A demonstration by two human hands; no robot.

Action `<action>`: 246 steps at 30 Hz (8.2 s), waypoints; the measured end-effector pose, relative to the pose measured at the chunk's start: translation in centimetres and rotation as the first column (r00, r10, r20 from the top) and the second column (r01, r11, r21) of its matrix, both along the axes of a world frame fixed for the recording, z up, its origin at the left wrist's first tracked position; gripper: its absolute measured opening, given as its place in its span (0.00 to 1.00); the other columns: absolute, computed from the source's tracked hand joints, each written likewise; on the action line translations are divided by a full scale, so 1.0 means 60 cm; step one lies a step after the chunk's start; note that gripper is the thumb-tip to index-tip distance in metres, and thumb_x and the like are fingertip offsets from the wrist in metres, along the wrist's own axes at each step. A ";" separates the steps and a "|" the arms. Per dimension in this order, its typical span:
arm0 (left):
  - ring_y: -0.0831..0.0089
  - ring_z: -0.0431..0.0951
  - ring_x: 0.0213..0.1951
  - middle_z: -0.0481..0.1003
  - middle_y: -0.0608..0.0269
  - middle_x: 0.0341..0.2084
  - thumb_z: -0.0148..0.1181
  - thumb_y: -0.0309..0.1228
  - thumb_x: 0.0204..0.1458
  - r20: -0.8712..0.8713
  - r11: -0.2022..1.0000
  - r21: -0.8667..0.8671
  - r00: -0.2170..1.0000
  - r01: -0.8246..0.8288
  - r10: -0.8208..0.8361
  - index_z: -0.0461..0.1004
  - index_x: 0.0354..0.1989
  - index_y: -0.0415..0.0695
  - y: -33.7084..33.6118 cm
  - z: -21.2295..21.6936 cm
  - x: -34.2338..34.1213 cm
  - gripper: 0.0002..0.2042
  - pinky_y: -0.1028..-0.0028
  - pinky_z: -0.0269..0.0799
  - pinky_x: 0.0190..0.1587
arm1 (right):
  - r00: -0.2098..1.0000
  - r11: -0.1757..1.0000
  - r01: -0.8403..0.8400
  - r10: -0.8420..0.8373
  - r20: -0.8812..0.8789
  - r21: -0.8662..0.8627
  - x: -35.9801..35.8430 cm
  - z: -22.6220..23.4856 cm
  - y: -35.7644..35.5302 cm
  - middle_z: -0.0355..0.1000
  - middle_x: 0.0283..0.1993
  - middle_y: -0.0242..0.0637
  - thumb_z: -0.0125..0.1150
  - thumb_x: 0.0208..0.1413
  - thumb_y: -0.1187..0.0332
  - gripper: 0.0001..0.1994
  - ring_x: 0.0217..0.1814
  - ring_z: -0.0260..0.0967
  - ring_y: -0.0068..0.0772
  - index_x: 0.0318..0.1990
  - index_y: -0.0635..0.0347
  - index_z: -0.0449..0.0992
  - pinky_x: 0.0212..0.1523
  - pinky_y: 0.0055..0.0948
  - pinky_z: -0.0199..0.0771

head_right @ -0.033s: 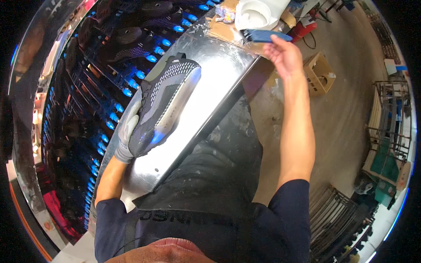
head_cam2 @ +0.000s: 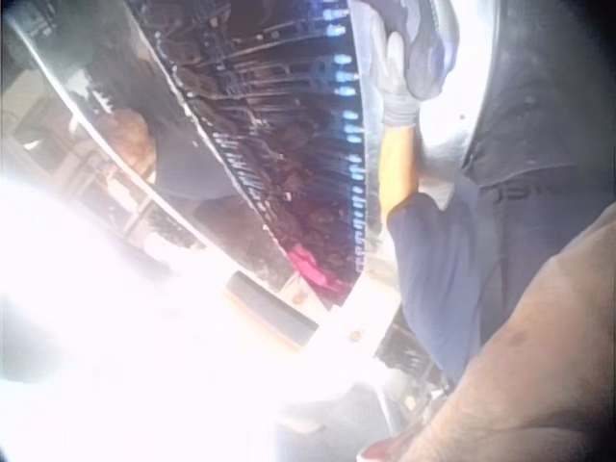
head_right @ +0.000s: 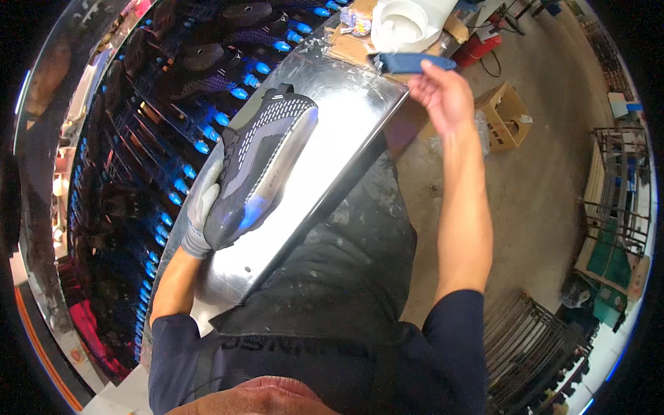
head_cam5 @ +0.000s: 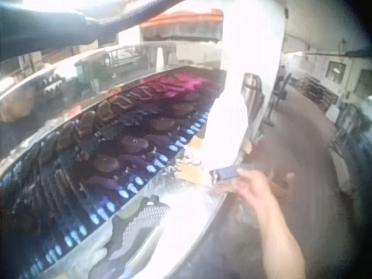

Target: The person applies a white adhesive to the sole of a black sneaker using a blue plastic spreader. The person repeatedly dips the spreader into a container of glue and spreads it evenly across the shoe sole, then places the shoe on a metal workbench.

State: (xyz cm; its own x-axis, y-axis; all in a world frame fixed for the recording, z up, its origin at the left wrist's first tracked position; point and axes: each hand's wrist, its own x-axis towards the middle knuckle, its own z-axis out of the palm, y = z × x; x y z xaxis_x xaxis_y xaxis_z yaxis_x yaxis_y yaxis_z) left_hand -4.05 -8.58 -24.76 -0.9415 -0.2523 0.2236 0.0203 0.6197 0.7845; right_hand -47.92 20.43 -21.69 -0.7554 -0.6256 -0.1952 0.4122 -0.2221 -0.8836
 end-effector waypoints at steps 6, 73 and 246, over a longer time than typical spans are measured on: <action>0.37 0.74 0.62 0.65 0.29 0.66 0.67 0.24 0.58 -0.177 0.925 -0.365 0.967 0.110 -0.185 0.64 0.67 0.47 -0.018 0.013 -0.003 0.28 0.50 0.72 0.65 | 0.980 0.947 0.144 -0.097 0.171 -0.289 0.258 -0.021 -0.047 0.82 0.39 0.42 0.62 0.68 0.69 0.08 0.37 0.83 0.34 0.46 0.66 0.80 0.34 0.28 0.85; 0.35 0.69 0.67 0.63 0.27 0.67 0.79 0.36 0.47 -0.164 0.891 -0.416 0.949 0.181 -0.270 0.57 0.74 0.43 -0.003 -0.005 -0.086 0.47 0.50 0.67 0.69 | 0.785 0.998 -0.059 0.063 -0.617 0.027 0.352 0.053 -0.012 0.78 0.38 0.43 0.68 0.57 0.80 0.07 0.36 0.74 0.29 0.42 0.73 0.81 0.37 0.26 0.73; 0.58 0.83 0.45 0.81 0.50 0.44 0.81 0.39 0.22 0.131 0.830 -0.285 0.878 0.479 -0.461 0.78 0.56 0.39 -0.009 0.344 -0.433 0.42 0.66 0.79 0.53 | -0.470 0.997 -0.024 0.049 -0.881 0.068 0.169 0.333 -0.014 0.78 0.37 0.45 0.71 0.43 0.73 0.16 0.31 0.80 0.38 0.40 0.71 0.80 0.27 0.29 0.81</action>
State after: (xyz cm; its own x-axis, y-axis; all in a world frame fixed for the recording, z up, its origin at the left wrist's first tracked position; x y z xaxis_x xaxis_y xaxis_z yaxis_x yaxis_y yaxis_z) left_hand -30.00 -9.10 -4.14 -0.9421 0.2944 0.1607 0.3320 0.7508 0.5710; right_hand -37.77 19.57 -1.73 0.1976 -0.6714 0.7143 -0.9681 -0.2480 0.0347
